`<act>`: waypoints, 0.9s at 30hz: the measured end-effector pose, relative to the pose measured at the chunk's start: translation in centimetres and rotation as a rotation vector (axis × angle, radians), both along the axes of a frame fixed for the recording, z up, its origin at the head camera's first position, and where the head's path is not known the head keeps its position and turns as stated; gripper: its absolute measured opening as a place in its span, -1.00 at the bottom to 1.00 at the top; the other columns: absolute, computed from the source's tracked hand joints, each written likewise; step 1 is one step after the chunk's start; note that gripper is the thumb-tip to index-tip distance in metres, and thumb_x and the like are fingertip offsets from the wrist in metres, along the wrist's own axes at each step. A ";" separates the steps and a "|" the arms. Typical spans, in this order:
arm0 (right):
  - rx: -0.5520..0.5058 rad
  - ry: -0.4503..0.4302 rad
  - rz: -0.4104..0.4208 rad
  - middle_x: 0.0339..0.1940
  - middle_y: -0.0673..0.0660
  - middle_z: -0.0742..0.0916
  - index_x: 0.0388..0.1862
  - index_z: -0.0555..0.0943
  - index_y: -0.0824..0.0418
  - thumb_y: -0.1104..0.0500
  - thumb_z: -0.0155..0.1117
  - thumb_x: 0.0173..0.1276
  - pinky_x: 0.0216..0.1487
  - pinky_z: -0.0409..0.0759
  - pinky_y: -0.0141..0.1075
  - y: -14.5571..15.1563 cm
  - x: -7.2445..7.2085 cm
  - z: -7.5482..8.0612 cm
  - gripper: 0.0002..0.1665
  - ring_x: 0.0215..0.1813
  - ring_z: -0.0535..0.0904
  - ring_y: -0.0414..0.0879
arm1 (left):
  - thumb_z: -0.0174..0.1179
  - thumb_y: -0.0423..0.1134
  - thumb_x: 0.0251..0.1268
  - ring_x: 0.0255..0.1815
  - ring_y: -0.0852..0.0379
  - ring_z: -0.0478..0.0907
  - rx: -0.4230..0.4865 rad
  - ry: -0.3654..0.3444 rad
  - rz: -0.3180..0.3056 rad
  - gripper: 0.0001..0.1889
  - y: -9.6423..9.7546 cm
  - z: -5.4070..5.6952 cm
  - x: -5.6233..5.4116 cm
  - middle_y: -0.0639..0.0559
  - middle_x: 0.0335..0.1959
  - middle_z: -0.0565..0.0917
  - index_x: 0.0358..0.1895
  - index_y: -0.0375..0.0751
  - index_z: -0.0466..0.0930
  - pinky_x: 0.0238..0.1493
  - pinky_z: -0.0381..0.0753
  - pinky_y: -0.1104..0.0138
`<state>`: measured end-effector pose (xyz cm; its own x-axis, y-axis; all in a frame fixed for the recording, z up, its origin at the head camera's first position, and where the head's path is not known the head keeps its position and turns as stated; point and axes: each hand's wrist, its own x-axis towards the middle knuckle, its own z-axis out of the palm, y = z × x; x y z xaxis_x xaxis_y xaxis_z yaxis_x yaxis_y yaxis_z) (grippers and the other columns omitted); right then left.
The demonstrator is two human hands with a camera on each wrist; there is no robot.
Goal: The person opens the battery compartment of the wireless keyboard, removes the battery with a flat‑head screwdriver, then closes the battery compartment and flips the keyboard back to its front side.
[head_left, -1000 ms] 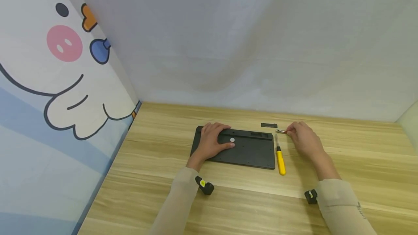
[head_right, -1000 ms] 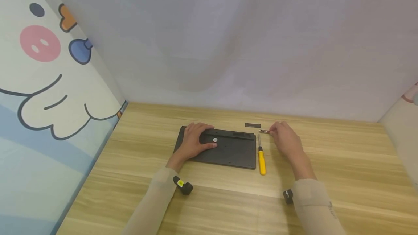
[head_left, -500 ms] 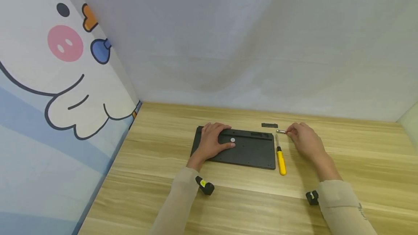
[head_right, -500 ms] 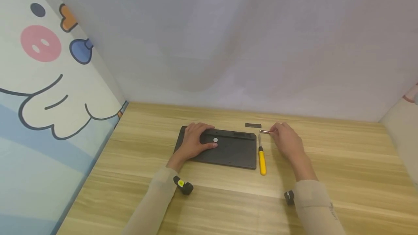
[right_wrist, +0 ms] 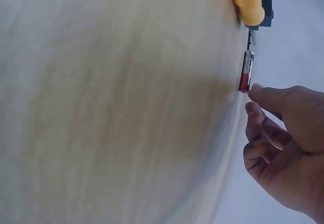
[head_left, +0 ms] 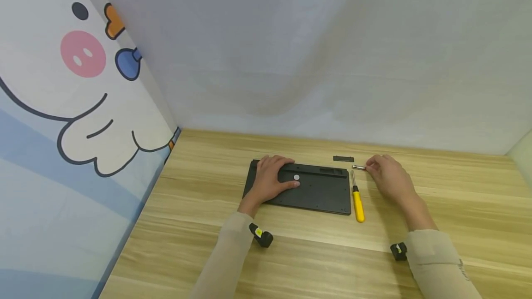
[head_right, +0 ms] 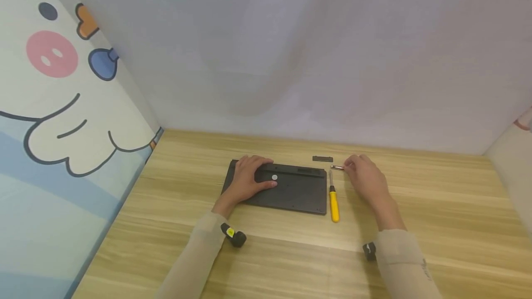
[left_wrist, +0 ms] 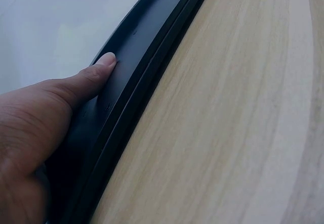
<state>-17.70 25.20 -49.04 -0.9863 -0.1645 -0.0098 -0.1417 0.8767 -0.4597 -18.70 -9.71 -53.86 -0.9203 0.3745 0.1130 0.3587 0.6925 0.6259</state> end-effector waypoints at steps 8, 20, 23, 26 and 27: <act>-0.014 0.061 0.013 -0.05 0.31 0.71 0.05 0.65 0.32 0.18 0.15 0.57 -0.05 0.66 0.13 -1.1 -0.5 0.5 -0.74 -0.10 0.66 0.19 | 0.44 0.11 0.23 0.43 -0.04 0.45 -0.010 0.002 0.001 -0.33 -0.1 0.1 0.1 0.01 0.30 0.58 0.39 0.04 0.49 0.72 -0.09 -0.08; 0.053 0.062 0.090 -0.09 0.25 0.72 0.03 0.72 0.30 0.17 0.22 0.53 -0.12 0.70 0.06 -2.7 -2.1 1.0 -0.74 -0.15 0.67 0.11 | 0.43 0.11 0.24 0.45 -0.02 0.43 -0.005 -0.007 -0.007 -0.32 0.1 0.0 0.0 0.02 0.32 0.56 0.40 0.04 0.48 0.74 -0.12 -0.06; 0.081 0.055 0.118 -0.08 0.23 0.73 0.05 0.72 0.28 0.18 0.23 0.52 -0.18 0.71 0.01 -3.3 -2.7 1.2 -0.73 -0.19 0.68 0.08 | 0.43 0.10 0.23 0.44 -0.03 0.44 -0.004 -0.006 0.000 -0.33 0.0 0.1 -0.1 0.02 0.32 0.57 0.39 0.04 0.49 0.74 -0.13 -0.06; 0.116 0.038 0.129 -0.05 0.24 0.72 0.07 0.71 0.29 0.18 0.23 0.51 -0.22 0.73 -0.02 -3.8 -3.1 1.3 -0.72 -0.19 0.69 0.08 | 0.44 0.09 0.23 0.44 -0.04 0.44 0.006 0.004 0.000 -0.34 0.0 0.1 -0.1 0.00 0.31 0.57 0.38 0.02 0.50 0.73 -0.11 -0.08; 0.127 0.028 0.130 -0.04 0.25 0.72 0.08 0.71 0.29 0.18 0.23 0.51 -0.22 0.73 -0.02 -3.9 -3.3 1.3 -0.71 -0.18 0.70 0.09 | 0.44 0.09 0.23 0.44 -0.05 0.44 0.010 0.002 -0.001 -0.34 0.0 0.2 -0.1 -0.01 0.31 0.57 0.38 0.01 0.50 0.73 -0.11 -0.09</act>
<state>-20.95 21.26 -47.78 -0.9571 -0.2896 -0.0111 -0.2687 0.9010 -0.3405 -18.75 -9.67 -53.71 -0.9195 0.3747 0.1189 0.3610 0.6855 0.6323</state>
